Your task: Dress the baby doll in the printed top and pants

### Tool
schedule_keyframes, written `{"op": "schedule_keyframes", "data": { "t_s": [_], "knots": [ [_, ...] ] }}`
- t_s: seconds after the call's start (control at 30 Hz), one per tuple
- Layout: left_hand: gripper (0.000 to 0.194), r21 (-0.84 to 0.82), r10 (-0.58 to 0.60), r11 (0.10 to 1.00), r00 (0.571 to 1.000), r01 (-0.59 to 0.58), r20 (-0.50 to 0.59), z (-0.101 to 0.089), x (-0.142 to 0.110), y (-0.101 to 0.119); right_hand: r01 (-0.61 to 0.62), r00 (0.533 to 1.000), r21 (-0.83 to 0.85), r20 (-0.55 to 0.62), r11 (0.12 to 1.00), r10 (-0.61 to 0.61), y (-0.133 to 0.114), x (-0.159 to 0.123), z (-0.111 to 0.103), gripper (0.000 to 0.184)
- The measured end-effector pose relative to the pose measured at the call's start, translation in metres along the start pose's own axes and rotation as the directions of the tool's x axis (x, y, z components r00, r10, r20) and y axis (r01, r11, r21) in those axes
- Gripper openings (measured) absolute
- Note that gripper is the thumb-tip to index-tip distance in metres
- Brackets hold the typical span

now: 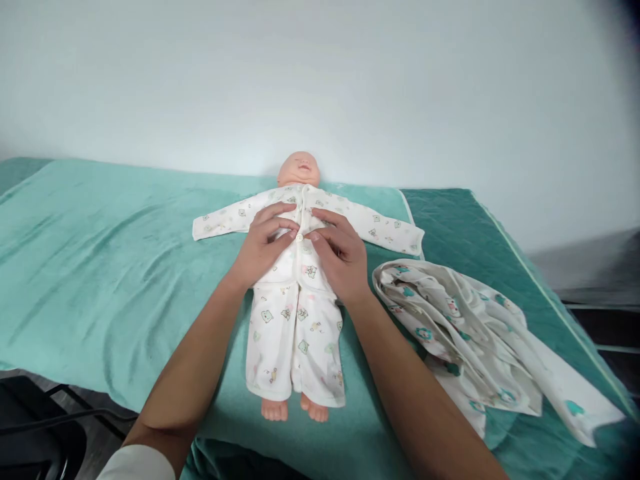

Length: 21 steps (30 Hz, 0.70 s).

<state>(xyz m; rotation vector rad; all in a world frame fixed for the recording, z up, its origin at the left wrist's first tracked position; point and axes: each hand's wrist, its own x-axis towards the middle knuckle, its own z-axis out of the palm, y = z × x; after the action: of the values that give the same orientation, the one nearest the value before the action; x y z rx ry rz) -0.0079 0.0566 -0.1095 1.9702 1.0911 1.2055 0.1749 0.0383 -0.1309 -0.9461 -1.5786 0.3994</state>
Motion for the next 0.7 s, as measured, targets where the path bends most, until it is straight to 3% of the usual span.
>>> {"op": "schedule_keyframes", "data": {
  "t_s": [0.33,0.7],
  "knots": [
    [0.02,0.013,0.079,0.997,0.986,-0.082,0.145,-0.013,0.001,-0.006,0.075,0.996,-0.084,-0.038,0.994,-0.078,-0.003,-0.022,-0.006,0.021],
    [0.02,-0.013,0.114,0.993,0.988,-0.113,0.106,-0.009,0.003,-0.013,0.106,0.993,-0.125,-0.03,0.986,-0.11,-0.002,-0.016,-0.003,0.021]
  ]
}}
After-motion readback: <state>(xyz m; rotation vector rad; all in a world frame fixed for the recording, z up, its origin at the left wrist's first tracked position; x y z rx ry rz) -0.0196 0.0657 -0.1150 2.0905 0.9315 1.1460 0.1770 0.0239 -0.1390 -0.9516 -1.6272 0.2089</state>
